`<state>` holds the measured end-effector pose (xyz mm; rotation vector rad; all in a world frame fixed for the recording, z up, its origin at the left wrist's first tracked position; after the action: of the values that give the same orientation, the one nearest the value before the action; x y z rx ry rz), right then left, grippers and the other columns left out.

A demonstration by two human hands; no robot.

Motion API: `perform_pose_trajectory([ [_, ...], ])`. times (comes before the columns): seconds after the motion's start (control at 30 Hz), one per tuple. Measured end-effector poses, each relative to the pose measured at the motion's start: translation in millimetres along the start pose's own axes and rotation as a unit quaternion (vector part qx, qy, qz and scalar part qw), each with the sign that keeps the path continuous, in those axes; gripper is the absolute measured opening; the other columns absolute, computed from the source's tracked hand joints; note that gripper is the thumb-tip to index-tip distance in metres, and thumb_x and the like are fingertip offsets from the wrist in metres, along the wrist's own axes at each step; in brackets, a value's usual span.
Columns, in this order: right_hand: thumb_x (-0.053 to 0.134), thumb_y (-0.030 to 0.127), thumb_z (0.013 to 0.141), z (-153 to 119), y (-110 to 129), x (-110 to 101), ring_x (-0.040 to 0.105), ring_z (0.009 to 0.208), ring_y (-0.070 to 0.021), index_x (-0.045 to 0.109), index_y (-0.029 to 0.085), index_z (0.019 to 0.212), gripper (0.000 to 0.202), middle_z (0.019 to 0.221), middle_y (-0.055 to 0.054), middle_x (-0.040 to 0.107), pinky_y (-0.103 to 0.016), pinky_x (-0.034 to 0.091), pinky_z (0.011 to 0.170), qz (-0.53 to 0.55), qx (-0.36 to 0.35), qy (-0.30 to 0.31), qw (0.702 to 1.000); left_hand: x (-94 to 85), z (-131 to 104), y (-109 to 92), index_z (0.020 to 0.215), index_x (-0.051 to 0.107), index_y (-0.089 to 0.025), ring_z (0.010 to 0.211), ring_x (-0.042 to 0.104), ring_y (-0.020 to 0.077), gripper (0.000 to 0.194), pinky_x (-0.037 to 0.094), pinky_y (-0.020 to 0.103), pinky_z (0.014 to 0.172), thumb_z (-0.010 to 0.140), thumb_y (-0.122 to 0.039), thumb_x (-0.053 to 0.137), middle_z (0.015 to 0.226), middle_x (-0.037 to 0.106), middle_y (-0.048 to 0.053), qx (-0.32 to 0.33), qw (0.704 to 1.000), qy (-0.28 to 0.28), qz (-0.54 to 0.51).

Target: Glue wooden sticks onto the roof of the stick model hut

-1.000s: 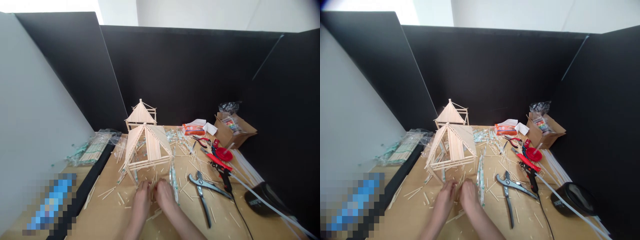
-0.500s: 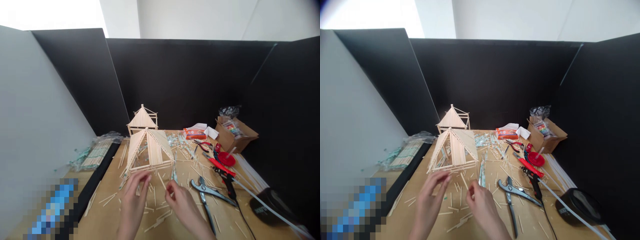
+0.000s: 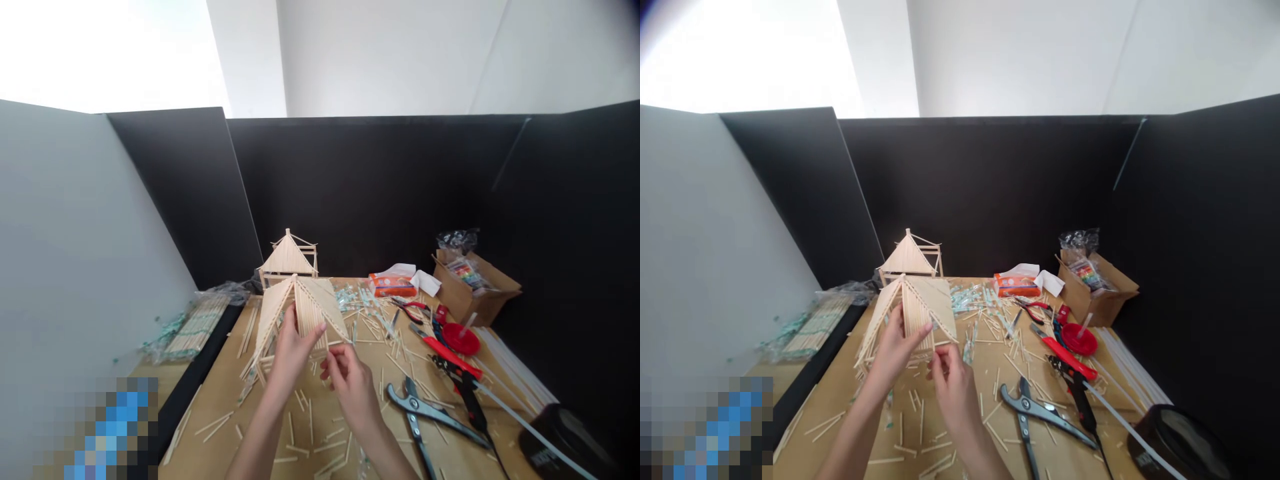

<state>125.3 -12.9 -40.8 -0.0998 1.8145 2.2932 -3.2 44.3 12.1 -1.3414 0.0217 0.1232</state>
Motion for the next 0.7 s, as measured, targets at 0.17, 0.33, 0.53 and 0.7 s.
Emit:
perform_pose_trajectory([
  [0.17,0.045,0.043,0.096,1.6,-2.8,2.6,0.067,0.062,-0.0179,0.053,0.022,0.091,0.023,0.072,-0.003,0.068,-0.022,0.048,0.051,0.007,0.000,-0.015,1.000,1.9,7.8,-4.0,0.114,0.053,-0.016,0.105,0.065,0.0298,0.053,0.049,0.042,0.091,0.071,-0.038,0.075,0.112,0.068,0.014,-0.035,0.998,0.047,-0.026],
  [0.33,0.046,0.044,0.095,4.2,-8.0,3.3,0.066,0.060,-0.0174,0.054,0.022,0.090,0.024,0.070,-0.002,0.067,-0.022,0.049,0.052,0.011,0.009,-0.014,1.000,2.2,7.8,-9.0,0.109,0.055,-0.014,0.100,0.067,0.0294,0.053,0.051,0.042,0.087,0.068,-0.038,0.077,0.107,0.070,0.014,-0.062,0.996,0.048,-0.035],
  [0.53,0.046,0.044,0.095,4.9,-5.4,1.4,0.065,0.057,-0.0171,0.054,0.022,0.088,0.025,0.068,-0.002,0.066,-0.022,0.049,0.054,0.006,0.009,-0.020,1.000,3.9,9.2,-8.7,0.110,0.057,-0.016,0.099,0.067,0.0285,0.054,0.052,0.040,0.085,0.065,-0.037,0.080,0.107,0.072,0.013,-0.090,0.994,0.047,-0.043],
  [0.7,0.043,0.043,0.097,2.7,-8.8,2.7,0.065,0.060,-0.0166,0.054,0.022,0.090,0.025,0.070,-0.001,0.066,-0.022,0.048,0.056,-0.013,0.006,-0.022,1.000,6.0,8.7,-6.8,0.112,0.056,-0.016,0.100,0.067,0.0275,0.054,0.052,0.039,0.087,0.067,-0.036,0.078,0.108,0.072,0.012,-0.083,0.994,0.043,-0.061],
])
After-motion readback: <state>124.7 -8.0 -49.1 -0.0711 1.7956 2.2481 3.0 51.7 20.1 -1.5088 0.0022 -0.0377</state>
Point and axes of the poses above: each hand's wrist, its own z-axis towards the middle knuckle, its own x-axis out of the palm, y = z × x, the point moved 3 cm from there along z, towards the middle knuckle
